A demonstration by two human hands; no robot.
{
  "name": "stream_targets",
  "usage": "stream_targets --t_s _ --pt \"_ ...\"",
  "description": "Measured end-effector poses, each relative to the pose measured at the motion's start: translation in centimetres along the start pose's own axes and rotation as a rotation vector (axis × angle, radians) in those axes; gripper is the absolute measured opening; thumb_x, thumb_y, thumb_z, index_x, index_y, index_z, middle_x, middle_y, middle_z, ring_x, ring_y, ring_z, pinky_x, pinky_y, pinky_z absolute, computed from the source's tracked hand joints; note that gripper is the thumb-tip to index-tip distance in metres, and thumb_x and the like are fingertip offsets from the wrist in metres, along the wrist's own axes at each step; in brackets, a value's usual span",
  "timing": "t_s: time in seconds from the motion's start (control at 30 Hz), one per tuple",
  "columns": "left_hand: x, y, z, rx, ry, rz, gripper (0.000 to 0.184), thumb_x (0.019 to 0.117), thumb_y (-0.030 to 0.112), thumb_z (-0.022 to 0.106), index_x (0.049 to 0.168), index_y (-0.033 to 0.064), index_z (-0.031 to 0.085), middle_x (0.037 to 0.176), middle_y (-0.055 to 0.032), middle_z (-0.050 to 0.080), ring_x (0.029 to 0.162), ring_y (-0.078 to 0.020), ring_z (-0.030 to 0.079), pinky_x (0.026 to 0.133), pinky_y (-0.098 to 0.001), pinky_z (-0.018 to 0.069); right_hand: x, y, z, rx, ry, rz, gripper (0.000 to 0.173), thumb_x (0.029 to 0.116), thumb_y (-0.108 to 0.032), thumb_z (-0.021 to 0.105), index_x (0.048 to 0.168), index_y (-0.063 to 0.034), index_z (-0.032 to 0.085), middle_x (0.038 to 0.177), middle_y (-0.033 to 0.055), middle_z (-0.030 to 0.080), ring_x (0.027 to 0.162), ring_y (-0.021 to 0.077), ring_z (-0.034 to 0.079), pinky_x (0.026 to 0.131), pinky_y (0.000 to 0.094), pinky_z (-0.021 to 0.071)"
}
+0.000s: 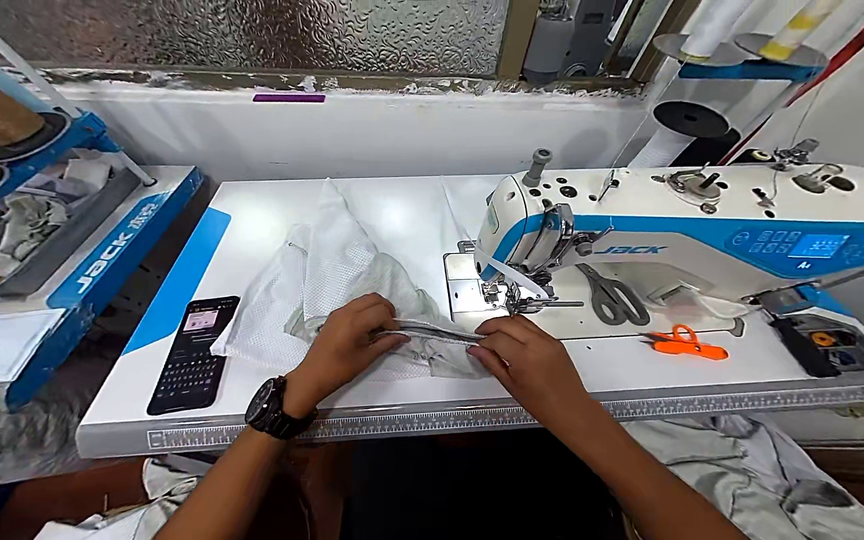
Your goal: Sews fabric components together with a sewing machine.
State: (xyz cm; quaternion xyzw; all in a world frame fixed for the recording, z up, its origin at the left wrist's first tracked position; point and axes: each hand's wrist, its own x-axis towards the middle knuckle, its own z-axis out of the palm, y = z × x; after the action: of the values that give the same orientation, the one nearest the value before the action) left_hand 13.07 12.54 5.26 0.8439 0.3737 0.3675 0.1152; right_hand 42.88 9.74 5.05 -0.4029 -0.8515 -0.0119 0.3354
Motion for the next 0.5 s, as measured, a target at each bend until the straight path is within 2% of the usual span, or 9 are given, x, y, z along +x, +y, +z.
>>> stream_targets --t_s 0.1,0.23,0.33,0.37,0.4,0.47,0.5 --pt "-0.1 0.2 -1.3 -0.033 0.011 0.02 0.016 0.0852 0.02 0.08 0.08 0.0082 0.071 0.097 -0.0014 0.069 0.086 -0.0065 0.066 0.076 -0.0224 0.0576 -0.2 -0.8 -0.4 -0.023 -0.005 -0.007 0.024 0.0976 -0.028 0.068 0.082 -0.011 0.073 0.103 0.0008 0.072 0.092 0.014 0.068 0.077 0.0286 0.0592" --pt "-1.5 -0.6 -4.8 -0.02 -0.041 0.082 0.021 0.0885 0.026 0.077 0.08 0.0089 0.069 0.095 -0.0015 0.071 0.084 -0.006 0.067 0.075 -0.0224 0.0579 1.2 -3.7 -0.5 -0.076 -0.003 -0.107 0.024 0.0977 -0.026 0.067 0.081 -0.0094 0.072 0.099 0.0043 0.071 0.092 0.0179 0.069 0.074 0.0303 0.0595" --pt "-1.1 -1.9 -12.8 0.159 -0.154 0.064 0.022 0.0921 0.029 0.07 0.086 0.0086 0.068 0.093 -0.0018 0.07 0.082 -0.0088 0.068 0.074 -0.0288 0.0588 5.8 -8.8 0.8 0.004 0.087 -0.153 0.012 0.0916 -0.015 0.069 0.085 -0.0059 0.073 0.089 0.0097 0.07 0.085 0.0243 0.071 0.066 0.0361 0.0591" --pt "0.4 -2.2 -16.7 0.239 -0.212 0.034 0.018 0.0932 0.021 0.069 0.092 0.0027 0.07 0.095 -0.0086 0.071 0.084 -0.0169 0.069 0.077 -0.037 0.0595 8.3 -10.5 1.2 0.081 0.123 -0.135 0.009 0.0914 -0.012 0.07 0.088 -0.0053 0.074 0.088 0.0099 0.07 0.084 0.0241 0.071 0.063 0.0362 0.0591" --pt "2.8 -2.2 -20.6 0.278 -0.254 -0.012 0.015 0.0925 0.005 0.069 0.097 -0.0086 0.068 0.097 -0.0214 0.07 0.087 -0.0297 0.069 0.08 -0.0479 0.0571 11.1 -11.9 1.7 0.17 0.175 -0.115 0.007 0.092 -0.01 0.069 0.091 -0.0047 0.073 0.088 0.0099 0.068 0.081 0.0233 0.07 0.06 0.0357 0.0577" --pt "8.6 -4.6 -26.9 0.374 -0.231 0.032 0.018 0.0899 -0.002 0.062 0.102 -0.0152 0.062 0.094 -0.0271 0.067 0.083 -0.0297 0.064 0.079 -0.0438 0.0527 16.5 -14.0 2.9 0.36 0.311 -0.044 0.014 0.0924 -0.008 0.072 0.105 -0.0036 0.073 0.091 0.0107 0.068 0.072 0.0205 0.068 0.055 0.0345 0.0566" --pt "11.7 -5.8 -28.5 0.356 -0.239 0.066 0.019 0.0904 -0.002 0.058 0.104 -0.0148 0.061 0.093 -0.0253 0.065 0.081 -0.0244 0.06 0.078 -0.0369 0.0501 18.1 -14.7 3.3 0.449 0.359 0.016 0.022 0.0932 -0.008 0.072 0.115 -0.0042 0.071 0.096 0.0111 0.067 0.072 0.0197 0.067 0.055 0.034 0.057"
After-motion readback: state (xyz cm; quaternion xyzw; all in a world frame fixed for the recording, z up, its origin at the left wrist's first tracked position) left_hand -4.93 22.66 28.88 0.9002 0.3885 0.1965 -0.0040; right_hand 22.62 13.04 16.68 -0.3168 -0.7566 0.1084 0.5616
